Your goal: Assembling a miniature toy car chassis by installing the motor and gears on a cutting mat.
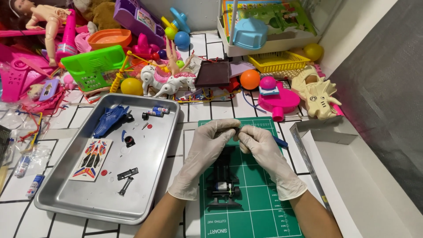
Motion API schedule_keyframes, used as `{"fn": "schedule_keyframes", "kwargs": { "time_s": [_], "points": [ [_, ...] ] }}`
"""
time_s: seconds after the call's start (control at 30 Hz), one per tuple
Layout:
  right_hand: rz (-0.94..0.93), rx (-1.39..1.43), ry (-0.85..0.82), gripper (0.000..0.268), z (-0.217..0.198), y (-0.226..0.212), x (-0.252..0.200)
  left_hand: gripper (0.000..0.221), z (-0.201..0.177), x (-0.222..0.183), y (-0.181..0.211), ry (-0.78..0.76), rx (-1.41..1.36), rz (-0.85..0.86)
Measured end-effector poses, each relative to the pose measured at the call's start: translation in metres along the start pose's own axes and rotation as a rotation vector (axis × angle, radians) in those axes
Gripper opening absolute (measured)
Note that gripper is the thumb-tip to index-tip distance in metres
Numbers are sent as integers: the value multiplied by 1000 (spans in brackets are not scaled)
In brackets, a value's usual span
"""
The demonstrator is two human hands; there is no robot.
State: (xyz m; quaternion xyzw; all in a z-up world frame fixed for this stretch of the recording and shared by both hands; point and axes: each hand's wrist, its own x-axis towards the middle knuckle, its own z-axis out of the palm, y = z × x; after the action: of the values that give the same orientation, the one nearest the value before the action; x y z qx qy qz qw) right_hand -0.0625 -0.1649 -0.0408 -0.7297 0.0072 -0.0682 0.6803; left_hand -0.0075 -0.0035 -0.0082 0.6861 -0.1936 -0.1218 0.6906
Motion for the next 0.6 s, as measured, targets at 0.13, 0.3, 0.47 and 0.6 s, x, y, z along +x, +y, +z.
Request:
{"fn": "schedule_keyframes", "kwargs": {
  "time_s": [0.13, 0.3, 0.47, 0.6],
  "points": [
    [16, -37, 35, 23, 5, -18, -4, 23, -2, -1, 2, 15, -37, -7],
    [41, -81, 19, 22, 9, -25, -7, 23, -3, -3, 7, 47, -59, 6],
    [38, -64, 2, 25, 5, -19, -4, 20, -2, 0, -3, 67, -49, -12],
    [33, -21, 9, 27, 6, -8, -6, 23, 0, 3, -12, 110, -58, -48]
  ]
}}
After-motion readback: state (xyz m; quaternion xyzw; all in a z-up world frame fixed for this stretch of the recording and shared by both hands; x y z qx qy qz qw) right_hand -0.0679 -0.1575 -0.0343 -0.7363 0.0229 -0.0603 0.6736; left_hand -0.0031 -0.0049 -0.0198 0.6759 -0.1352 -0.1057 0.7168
